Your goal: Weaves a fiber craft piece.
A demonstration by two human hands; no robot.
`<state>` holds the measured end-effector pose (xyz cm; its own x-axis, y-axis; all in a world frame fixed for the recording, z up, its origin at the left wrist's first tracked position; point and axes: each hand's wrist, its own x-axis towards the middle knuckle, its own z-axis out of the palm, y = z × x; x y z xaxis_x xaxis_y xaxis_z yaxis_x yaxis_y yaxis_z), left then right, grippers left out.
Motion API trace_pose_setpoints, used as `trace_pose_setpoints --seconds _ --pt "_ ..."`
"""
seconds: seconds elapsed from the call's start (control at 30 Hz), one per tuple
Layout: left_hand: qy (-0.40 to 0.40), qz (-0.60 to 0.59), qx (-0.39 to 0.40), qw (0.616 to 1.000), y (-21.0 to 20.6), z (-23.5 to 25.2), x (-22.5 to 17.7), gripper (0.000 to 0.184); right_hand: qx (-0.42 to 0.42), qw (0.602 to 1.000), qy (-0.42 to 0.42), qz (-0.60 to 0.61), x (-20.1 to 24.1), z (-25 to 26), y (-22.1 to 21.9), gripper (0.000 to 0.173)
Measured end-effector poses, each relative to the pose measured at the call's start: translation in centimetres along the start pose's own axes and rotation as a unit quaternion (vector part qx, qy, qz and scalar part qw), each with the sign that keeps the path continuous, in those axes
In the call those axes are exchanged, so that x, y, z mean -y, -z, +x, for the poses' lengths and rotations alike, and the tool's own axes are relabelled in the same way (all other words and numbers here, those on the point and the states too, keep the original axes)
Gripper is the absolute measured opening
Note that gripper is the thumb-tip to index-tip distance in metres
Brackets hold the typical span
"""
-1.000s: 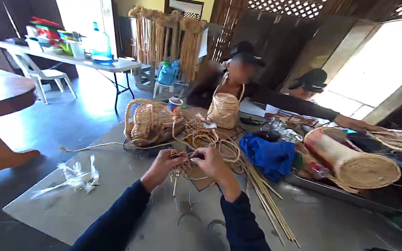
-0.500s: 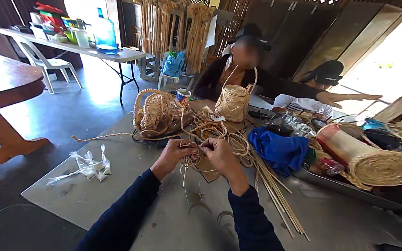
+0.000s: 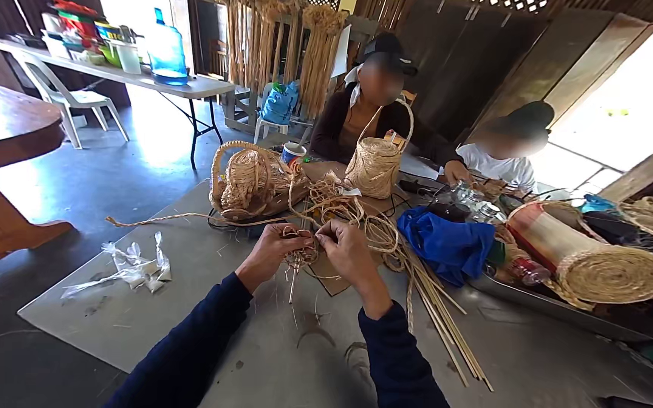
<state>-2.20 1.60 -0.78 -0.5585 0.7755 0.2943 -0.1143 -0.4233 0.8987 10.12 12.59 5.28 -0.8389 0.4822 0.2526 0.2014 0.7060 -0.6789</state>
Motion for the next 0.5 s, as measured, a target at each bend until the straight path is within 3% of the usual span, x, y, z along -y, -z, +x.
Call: trace_pose_setpoints --seconds 0.5 --pt "0.008 0.014 -0.003 1.0 0.23 0.14 0.19 0.014 -0.011 0.999 -0.025 -0.03 0.67 -0.14 -0.85 0.019"
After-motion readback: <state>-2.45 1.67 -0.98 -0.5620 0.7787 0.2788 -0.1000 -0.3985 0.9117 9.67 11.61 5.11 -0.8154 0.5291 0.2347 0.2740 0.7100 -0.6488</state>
